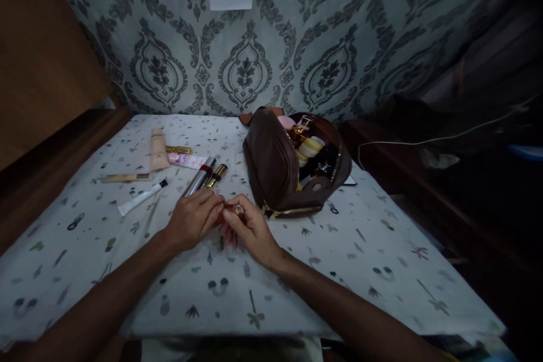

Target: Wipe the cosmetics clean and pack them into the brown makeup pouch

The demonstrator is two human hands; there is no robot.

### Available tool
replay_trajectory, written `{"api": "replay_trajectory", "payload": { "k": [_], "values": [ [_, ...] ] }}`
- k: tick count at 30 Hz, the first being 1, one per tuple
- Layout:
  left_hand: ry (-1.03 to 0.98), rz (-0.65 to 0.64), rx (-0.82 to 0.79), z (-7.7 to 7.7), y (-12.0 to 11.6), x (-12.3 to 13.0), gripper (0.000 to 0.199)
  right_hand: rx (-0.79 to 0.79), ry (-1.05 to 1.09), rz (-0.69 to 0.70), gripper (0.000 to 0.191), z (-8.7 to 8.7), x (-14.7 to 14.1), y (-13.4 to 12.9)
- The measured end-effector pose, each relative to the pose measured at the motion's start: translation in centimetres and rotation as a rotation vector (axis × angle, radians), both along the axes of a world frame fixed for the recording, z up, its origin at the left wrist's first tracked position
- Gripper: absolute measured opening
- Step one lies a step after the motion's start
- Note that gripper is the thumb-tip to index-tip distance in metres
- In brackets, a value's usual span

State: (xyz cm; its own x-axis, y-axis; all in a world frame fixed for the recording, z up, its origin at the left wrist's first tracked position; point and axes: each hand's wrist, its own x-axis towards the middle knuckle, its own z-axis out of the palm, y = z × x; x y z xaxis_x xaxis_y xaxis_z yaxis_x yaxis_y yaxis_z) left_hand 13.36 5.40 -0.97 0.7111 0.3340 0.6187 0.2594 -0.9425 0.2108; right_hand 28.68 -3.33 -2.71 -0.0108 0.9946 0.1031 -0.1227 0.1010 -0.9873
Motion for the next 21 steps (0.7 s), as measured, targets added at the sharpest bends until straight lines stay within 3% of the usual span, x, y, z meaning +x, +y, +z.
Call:
{"api": "replay_trajectory", "payload": {
  "k": [4,13,18,21],
  "values": [
    [-0.051,0.020,-0.210,0.43,-0.20,-0.12,0.032,-0.024,0.033,0.024,0.038,0.28,-0.32,-0.17],
    [-0.161,0.109,-0.523,0.42,-0.48,0.25,0.040,-0.029,0.053,0.003,0.037,-0.57,-0.53,0.07],
    [-0.213,0.159,-0.712,0.33,-0.40,0.32,0.047,0.104,-0.057,-0.074,0.032,-0.30,-0.22,0.36],
    [-0.241,0.200,-0.716,0.36,-0.46,0.16,0.048,0.164,-0.101,-0.149,0.029,-0.17,-0.05,0.58]
  ]
}}
